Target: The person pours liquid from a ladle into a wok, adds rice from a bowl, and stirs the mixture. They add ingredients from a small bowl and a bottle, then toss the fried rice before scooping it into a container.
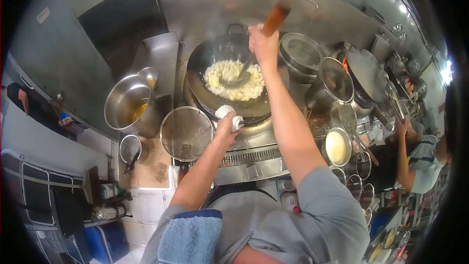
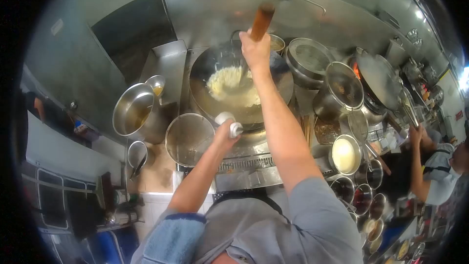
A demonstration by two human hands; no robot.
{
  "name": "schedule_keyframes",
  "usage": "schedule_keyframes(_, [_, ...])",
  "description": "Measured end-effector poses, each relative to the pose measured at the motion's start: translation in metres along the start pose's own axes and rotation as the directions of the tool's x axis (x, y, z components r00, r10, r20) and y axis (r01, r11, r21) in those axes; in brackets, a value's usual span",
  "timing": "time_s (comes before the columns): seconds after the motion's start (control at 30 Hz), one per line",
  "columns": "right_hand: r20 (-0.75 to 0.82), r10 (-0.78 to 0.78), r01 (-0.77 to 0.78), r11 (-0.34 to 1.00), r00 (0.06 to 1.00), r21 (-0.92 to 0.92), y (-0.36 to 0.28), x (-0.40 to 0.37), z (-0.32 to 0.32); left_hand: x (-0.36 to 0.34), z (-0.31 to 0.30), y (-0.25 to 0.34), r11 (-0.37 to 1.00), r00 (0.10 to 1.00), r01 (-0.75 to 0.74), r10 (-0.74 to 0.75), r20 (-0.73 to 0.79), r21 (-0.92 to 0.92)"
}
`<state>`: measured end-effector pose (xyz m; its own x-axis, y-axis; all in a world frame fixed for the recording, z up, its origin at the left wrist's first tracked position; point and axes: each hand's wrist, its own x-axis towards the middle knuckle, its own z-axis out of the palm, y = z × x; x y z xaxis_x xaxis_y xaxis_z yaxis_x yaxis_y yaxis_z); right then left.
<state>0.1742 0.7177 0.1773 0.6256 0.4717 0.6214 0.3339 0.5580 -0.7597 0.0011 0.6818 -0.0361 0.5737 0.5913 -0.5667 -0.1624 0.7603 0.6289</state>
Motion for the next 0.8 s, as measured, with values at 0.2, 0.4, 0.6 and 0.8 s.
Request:
schedule_keyframes(0.2, [0.018,0.109,-0.108,0.994,0.994,-0.032,-0.039,0.005,-0.031,0.006,-0.011,0.008,0.975,0.975,0.206,-0.211,0.062,0.087])
schedule_keyframes(0.4, [0.027,0.038,-0.042,0.986,0.999,0.163,-0.025,0.053,-0.023,-0.012,0.001,0.012,0.961,0.971,0.235,-0.24,0.017,0.149])
schedule_keyframes(0.6, [0.105,0.25,-0.27,0.911,0.963,0.311,0.021,0.061,-0.019,-0.005,0.001,0.005,0.968,0.972,0.229,-0.233,0.021,0.103])
schedule_keyframes(0.8, [0.086,0.065,-0.077,0.987,0.994,0.144,-0.006,-0.011,-0.019,0.004,-0.003,-0.004,0.986,0.99,0.135,-0.137,0.018,0.096])
